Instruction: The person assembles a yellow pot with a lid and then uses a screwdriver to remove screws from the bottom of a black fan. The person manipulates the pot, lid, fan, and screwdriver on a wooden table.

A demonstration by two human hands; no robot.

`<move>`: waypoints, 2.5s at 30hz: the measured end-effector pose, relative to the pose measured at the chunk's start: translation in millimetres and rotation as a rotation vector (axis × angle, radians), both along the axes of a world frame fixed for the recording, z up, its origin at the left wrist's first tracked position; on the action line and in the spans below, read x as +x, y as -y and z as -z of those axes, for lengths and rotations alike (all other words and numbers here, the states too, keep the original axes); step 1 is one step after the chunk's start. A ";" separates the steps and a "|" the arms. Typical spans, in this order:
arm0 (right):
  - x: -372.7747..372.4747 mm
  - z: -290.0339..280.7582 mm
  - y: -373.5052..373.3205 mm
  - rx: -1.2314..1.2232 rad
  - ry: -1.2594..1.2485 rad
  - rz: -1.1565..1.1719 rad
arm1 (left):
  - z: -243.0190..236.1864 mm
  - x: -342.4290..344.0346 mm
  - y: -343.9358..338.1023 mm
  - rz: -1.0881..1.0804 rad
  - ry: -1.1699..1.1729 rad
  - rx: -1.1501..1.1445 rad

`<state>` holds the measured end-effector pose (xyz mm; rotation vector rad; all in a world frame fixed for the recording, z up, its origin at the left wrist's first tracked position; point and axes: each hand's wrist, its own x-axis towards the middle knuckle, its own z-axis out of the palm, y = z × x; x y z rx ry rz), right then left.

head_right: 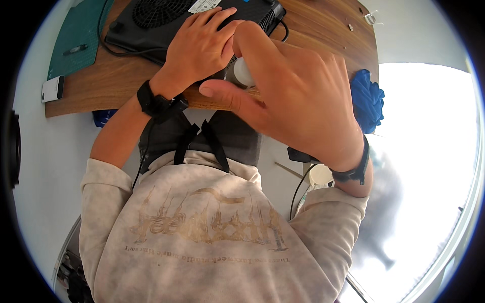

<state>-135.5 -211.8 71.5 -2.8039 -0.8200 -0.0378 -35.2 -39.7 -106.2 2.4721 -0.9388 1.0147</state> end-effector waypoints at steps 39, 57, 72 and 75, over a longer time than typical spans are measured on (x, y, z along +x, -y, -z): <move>4.6 11.4 -3.2 0.221 0.138 -0.165 | -2.5 -2.6 -1.8 0.007 -0.005 -0.013; 1.6 10.8 -1.4 0.001 0.318 0.035 | 1.7 1.0 0.6 0.006 -0.008 -0.020; 7.4 22.3 3.5 0.317 0.194 -0.096 | -1.2 -0.4 -0.4 0.009 0.007 0.000; 0.8 11.6 0.6 0.361 0.060 -0.029 | -1.0 -0.9 -0.8 0.009 0.006 0.004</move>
